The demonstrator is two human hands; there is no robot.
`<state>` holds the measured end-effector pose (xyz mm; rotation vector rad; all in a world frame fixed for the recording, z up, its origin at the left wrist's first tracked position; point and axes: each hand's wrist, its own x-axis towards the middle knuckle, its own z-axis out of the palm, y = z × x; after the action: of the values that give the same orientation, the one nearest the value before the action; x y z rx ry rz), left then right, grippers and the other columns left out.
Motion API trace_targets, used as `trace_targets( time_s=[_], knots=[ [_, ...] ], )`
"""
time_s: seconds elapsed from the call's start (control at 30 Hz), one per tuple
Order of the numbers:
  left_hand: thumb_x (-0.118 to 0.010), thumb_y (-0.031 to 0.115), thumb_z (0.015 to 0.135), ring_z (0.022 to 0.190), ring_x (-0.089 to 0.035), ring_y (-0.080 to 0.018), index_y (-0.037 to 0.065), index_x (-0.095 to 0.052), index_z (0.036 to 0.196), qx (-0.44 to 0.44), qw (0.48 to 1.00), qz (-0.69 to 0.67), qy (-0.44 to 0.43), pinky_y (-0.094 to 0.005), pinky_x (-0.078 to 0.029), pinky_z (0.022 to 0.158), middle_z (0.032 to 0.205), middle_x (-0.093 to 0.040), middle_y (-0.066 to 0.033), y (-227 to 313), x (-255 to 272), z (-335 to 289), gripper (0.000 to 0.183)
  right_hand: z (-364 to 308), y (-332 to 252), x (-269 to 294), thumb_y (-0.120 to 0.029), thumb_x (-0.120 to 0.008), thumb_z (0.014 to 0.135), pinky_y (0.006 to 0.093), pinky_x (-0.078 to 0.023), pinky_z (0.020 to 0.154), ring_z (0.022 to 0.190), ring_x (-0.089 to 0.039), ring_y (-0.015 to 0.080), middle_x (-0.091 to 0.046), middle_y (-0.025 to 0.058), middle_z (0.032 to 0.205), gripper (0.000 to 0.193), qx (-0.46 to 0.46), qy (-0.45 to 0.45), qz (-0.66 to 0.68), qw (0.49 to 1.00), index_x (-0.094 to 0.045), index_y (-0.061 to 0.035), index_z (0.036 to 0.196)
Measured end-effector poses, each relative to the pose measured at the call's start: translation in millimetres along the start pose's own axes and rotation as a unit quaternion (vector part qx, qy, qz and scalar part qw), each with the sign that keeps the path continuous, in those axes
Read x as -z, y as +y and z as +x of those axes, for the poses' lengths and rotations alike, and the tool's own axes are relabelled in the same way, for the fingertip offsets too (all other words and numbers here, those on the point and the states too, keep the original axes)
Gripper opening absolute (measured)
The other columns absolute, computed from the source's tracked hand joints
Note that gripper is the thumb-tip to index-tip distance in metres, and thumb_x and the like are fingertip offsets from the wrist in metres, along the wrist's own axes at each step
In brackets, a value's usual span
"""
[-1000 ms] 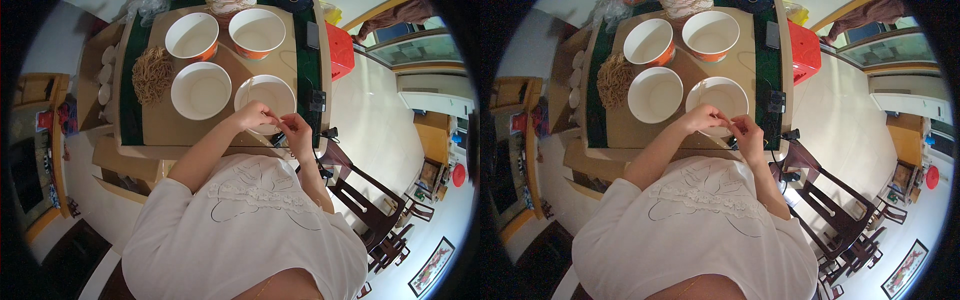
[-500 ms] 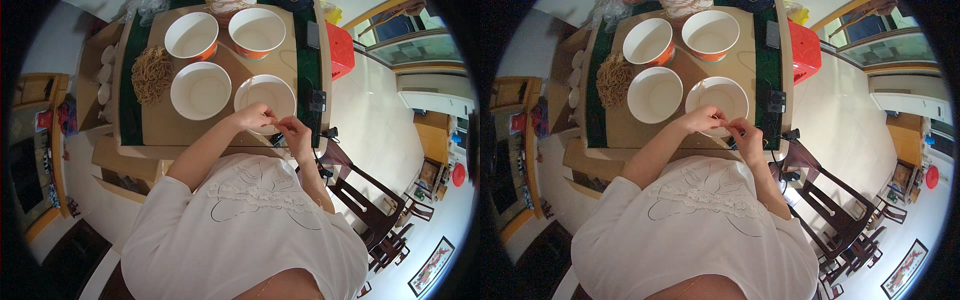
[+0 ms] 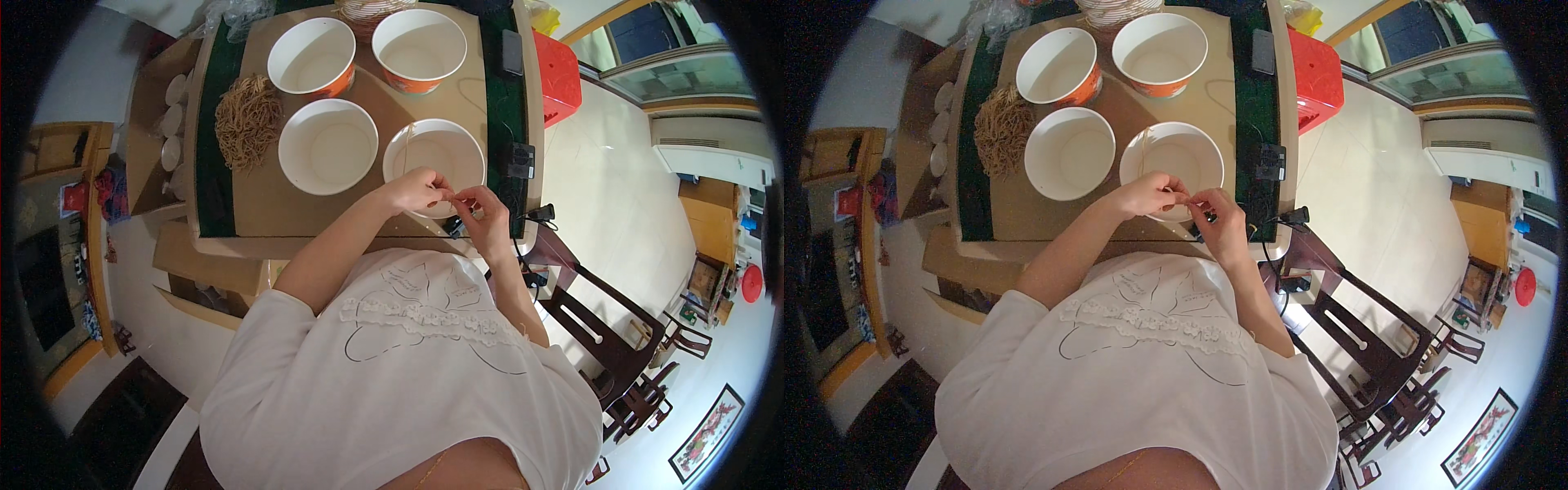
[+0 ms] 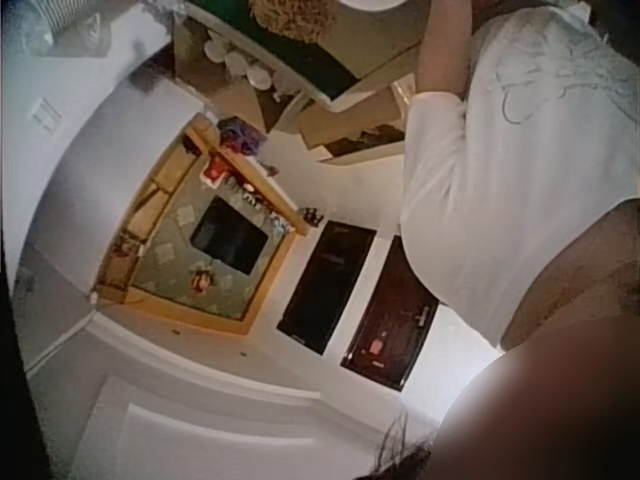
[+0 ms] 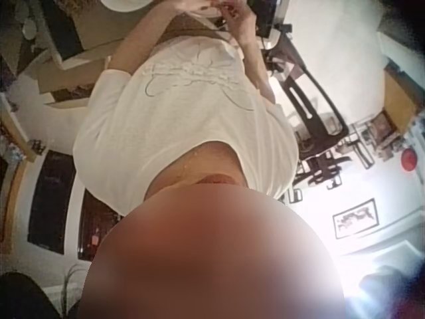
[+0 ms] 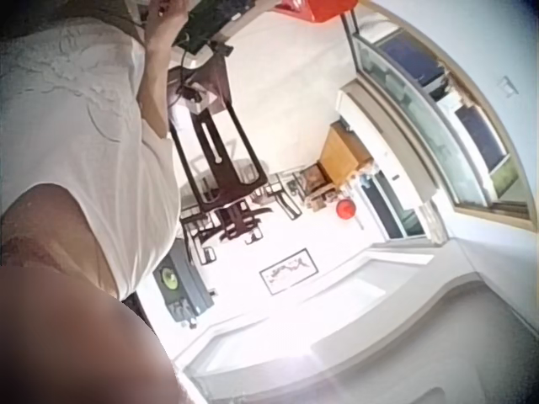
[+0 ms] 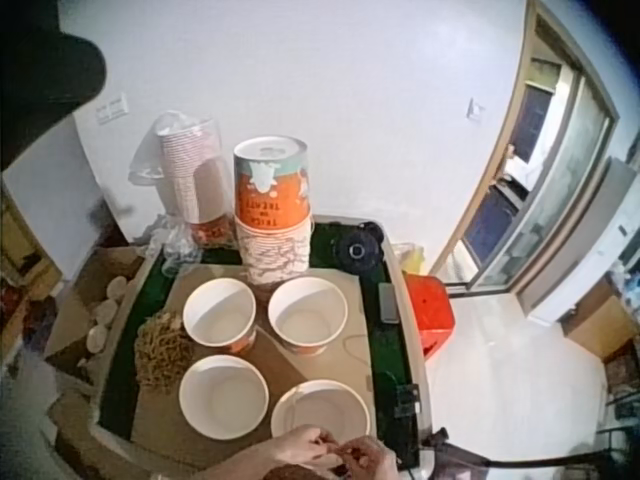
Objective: Sorting and placing rubber bands into paper cups on a table.
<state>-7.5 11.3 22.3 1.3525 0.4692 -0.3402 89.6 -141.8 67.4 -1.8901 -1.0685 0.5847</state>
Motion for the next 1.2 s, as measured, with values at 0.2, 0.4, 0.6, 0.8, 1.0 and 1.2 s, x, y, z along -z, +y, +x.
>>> trace_targets(
  time_s=[0.2,0.4,0.6,0.8,1.0,1.2],
  knots=[
    [-0.056,0.015,0.088,0.063,-0.046,-0.0052,0.002,-0.060,0.096,0.007,1.000,-0.007,0.015,-0.0199,-0.036,0.051,0.074,-0.054,0.0016,6.8,2.6,-5.3,0.016,-4.2,3.6,4.2,-0.004,-0.069,0.073,0.0297,-0.048,0.060,0.066,-0.059,0.0209,-0.058,0.0100,0.077,0.014,0.006,-0.004,-0.027,1.000,-0.059,-0.0009,0.083],
    [-0.055,0.017,0.089,0.064,-0.048,-0.0059,0.001,-0.059,0.099,0.009,0.999,-0.028,0.028,-0.0200,-0.038,0.051,0.079,-0.056,0.0001,5.9,1.3,-5.4,0.019,-3.8,4.4,-7.7,-0.005,-0.068,0.075,0.0271,-0.042,0.057,0.062,-0.051,0.0167,-0.057,0.0055,0.074,0.010,0.023,0.030,-0.088,0.995,-0.061,-0.0027,0.082],
    [-0.058,0.023,0.088,0.064,-0.049,-0.0059,0.002,-0.059,0.102,-0.003,0.996,-0.073,0.044,-0.0198,-0.038,0.050,0.086,-0.060,-0.0002,16.0,-1.0,-11.7,0.025,-3.9,5.3,-11.8,-0.004,-0.067,0.076,0.0245,-0.040,0.054,0.058,-0.049,0.0127,-0.057,0.0055,0.073,0.007,-0.028,0.042,-0.024,0.998,-0.063,-0.0018,0.081],
    [-0.061,0.020,0.085,0.063,-0.050,-0.0056,0.003,-0.062,0.097,-0.013,0.998,-0.046,0.043,-0.0195,-0.038,0.048,0.083,-0.061,-0.0004,14.2,-1.2,-12.1,0.021,-4.4,6.0,-11.1,-0.003,-0.066,0.076,0.0233,-0.040,0.052,0.056,-0.049,0.0108,-0.059,0.0051,0.073,0.007,-0.023,0.055,-0.028,0.998,-0.063,-0.0021,0.082],
    [-0.060,0.011,0.084,0.060,-0.051,-0.0059,0.001,-0.064,0.089,-0.028,0.996,-0.024,0.076,-0.0195,-0.039,0.049,0.077,-0.063,-0.0018,6.1,0.2,-8.6,0.012,-4.5,7.2,-14.6,-0.003,-0.066,0.079,0.0185,-0.036,0.049,0.054,-0.044,0.0032,-0.060,0.0003,0.072,0.010,-0.086,0.029,0.040,0.995,-0.061,-0.0015,0.087],
    [-0.060,0.010,0.084,0.058,-0.051,-0.0055,0.000,-0.064,0.087,-0.023,0.994,-0.054,0.092,-0.0191,-0.039,0.048,0.076,-0.063,-0.0024,9.9,0.0,-10.0,0.011,-4.8,11.8,-16.4,-0.007,-0.064,0.079,0.0242,-0.043,0.050,0.053,-0.054,0.0098,-0.062,0.0062,0.068,0.009,-0.102,0.023,0.026,0.994,-0.059,-0.0022,0.086]
  ],
)
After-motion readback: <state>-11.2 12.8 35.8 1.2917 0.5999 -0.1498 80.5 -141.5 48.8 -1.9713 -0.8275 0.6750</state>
